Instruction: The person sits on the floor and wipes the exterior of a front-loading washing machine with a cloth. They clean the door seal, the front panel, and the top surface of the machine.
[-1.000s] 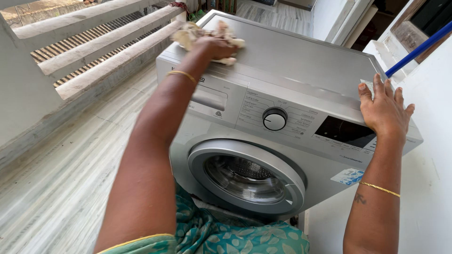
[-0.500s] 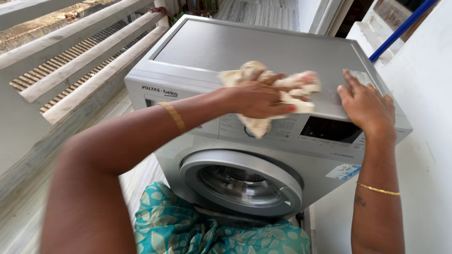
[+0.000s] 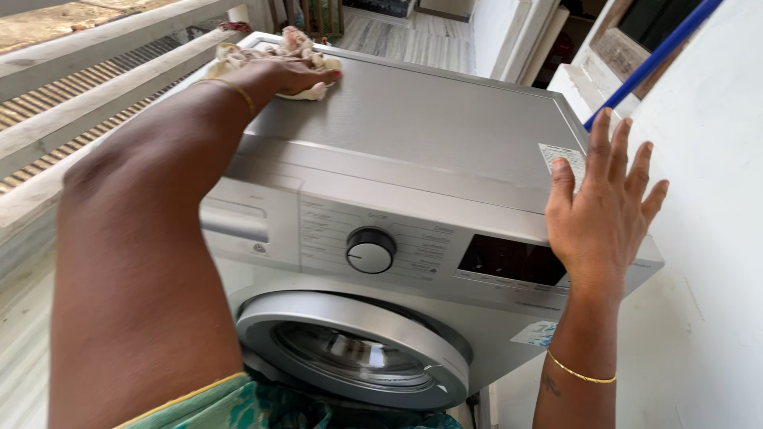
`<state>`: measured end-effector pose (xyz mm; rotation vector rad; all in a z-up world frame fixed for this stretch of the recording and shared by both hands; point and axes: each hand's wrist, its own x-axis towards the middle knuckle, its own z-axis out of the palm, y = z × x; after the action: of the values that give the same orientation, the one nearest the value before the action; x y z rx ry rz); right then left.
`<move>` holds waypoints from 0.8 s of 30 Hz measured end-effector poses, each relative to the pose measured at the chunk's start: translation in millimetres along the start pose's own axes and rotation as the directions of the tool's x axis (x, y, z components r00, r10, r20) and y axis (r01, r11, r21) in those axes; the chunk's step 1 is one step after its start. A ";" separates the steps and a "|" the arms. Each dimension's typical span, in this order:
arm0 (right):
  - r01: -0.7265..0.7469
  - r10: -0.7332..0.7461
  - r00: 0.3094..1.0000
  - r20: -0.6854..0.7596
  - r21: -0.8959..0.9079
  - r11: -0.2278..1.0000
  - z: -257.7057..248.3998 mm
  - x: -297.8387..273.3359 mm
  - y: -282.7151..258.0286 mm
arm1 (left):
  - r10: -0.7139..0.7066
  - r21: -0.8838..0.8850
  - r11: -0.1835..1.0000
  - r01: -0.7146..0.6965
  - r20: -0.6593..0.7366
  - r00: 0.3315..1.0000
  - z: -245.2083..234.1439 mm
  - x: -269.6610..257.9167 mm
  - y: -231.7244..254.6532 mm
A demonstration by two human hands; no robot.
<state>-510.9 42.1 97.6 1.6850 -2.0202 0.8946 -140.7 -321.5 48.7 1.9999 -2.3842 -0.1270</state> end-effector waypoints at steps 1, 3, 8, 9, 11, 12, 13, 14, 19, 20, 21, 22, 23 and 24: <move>0.018 -0.018 1.000 -0.016 -0.002 1.000 -0.2 -1.1 1.6 | 0.038 0.004 0.999 -0.038 0.005 0.999 -0.3 18.0 23.5; 0.046 -0.046 0.998 -0.040 -0.008 0.999 -0.4 1.8 0.8 | 0.102 0.004 0.995 -0.102 0.000 0.995 -9.0 45.1 67.8; 0.055 -0.057 0.995 -0.085 -0.029 0.998 6.2 -0.1 13.8 | 0.446 0.231 0.863 -0.449 0.070 0.892 -23.7 58.3 218.4; 0.032 -0.034 0.996 -0.084 -0.024 0.999 8.0 -1.5 17.3 | 0.512 0.258 0.817 -0.516 0.089 0.854 -25.0 50.7 252.4; 0.023 -0.024 0.997 -0.078 -0.018 1.000 10.2 -0.9 20.1 | 0.611 0.254 0.749 -0.613 0.095 0.786 -25.7 23.5 312.9; 0.017 -0.018 0.997 -0.076 -0.013 1.000 9.9 0.6 19.5 | 0.651 0.248 0.719 -0.650 0.087 0.754 -29.1 5.7 334.2; 0.012 -0.013 0.997 -0.074 -0.008 1.000 9.2 1.1 18.7 | 0.682 0.241 0.695 -0.677 0.076 0.727 -32.2 -13.5 350.9; 0.003 -0.003 0.998 -0.070 -0.002 1.000 9.1 0.5 18.6 | 0.708 0.231 0.672 -0.703 0.076 0.702 -31.2 -32.8 360.0; -0.007 0.007 0.994 -0.105 -0.001 1.000 6.5 -0.8 18.9 | 0.819 0.179 0.552 -0.814 0.065 0.570 -34.7 -125.2 370.8; -0.020 0.020 0.995 -0.098 0.009 1.000 5.8 -2.1 19.1 | 0.826 0.161 0.543 -0.824 0.072 0.559 -32.0 -143.6 363.3; -0.042 0.046 0.994 -0.097 0.039 0.998 6.0 -1.0 19.2 | 0.846 0.125 0.517 -0.847 0.073 0.528 -29.9 -160.3 354.3; -0.064 0.070 0.993 -0.093 0.064 0.996 6.8 1.1 21.2 | 0.835 0.099 0.534 -0.840 0.091 0.542 -26.3 -175.4 343.8; -0.086 0.094 0.992 -0.088 0.088 0.992 7.8 2.1 23.9 | 0.824 0.073 0.551 -0.832 0.110 0.556 -22.9 -190.1 333.5; -0.107 0.117 0.991 -0.071 0.127 0.986 8.7 4.0 25.7 | 0.812 0.056 0.567 -0.822 0.127 0.569 -23.4 -202.8 321.5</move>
<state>-535.6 35.6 87.7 1.5843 -2.0627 1.1259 -419.1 -67.6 104.0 0.6855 -3.1423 -0.0518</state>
